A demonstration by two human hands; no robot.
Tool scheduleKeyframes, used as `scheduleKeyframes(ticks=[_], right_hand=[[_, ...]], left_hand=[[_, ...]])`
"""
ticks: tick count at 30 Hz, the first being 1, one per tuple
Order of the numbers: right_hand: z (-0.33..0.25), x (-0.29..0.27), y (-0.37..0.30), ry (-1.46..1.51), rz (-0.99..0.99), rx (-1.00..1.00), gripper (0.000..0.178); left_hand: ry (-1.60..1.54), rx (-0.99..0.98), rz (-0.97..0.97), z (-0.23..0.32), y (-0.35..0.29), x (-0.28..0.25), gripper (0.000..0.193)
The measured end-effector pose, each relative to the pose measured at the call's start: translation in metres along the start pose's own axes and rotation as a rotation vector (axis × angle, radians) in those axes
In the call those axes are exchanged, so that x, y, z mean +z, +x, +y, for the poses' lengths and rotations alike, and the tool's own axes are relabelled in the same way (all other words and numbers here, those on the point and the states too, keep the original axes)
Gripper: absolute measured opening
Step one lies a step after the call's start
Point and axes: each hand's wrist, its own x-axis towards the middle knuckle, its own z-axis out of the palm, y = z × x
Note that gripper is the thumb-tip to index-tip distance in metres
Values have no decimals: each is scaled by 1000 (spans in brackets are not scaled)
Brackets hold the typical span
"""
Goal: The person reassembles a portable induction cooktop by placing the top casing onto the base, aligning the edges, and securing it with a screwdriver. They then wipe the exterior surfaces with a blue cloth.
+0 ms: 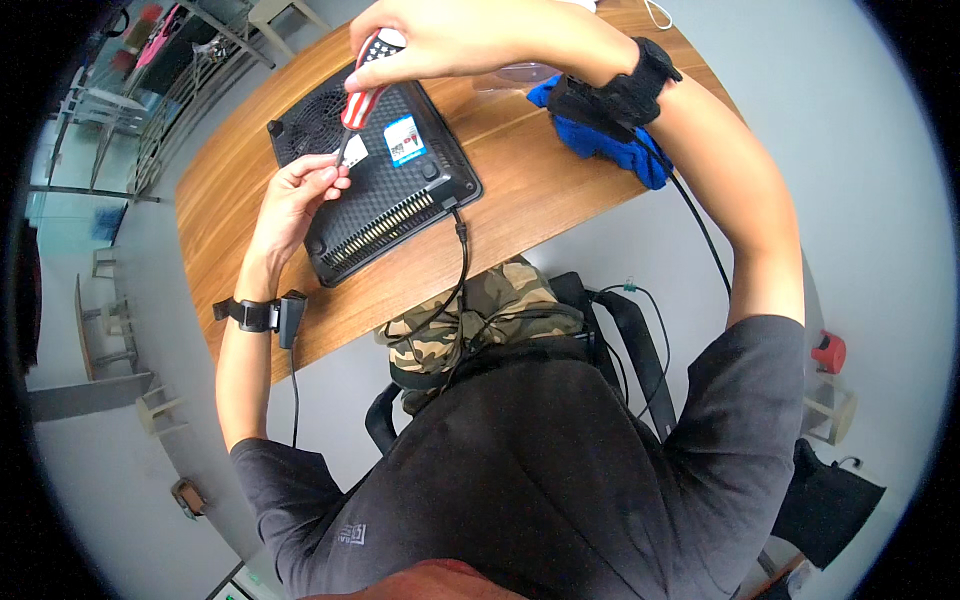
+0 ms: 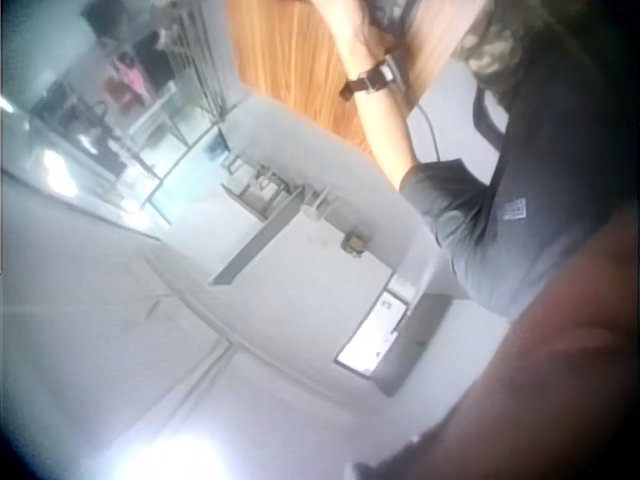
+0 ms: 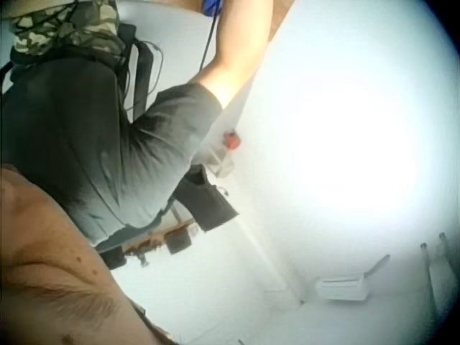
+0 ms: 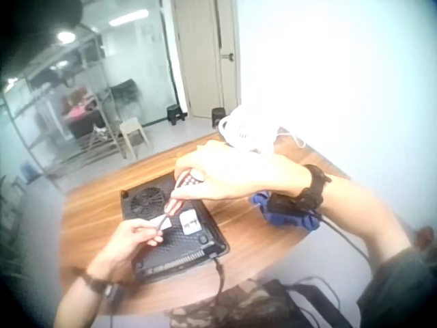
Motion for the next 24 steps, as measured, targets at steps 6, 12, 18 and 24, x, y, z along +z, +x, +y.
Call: scheduleKeyframes(ticks=[6,12,18,24], right_hand=[[-9,-16,0,-117,-122,144,49],[-21,-29,-10,-61,-184,169,48],[-33,-31,-19,-160,-222,118,36],[-24,-20,-36,-289,-253,83,40]], left_hand=[[124,55,-54,3,7,11,22],[791,185,-131,38,3,67,19],[1008,457,-360,34,35,103,23],[1100,468,-453,19,59,133,29]])
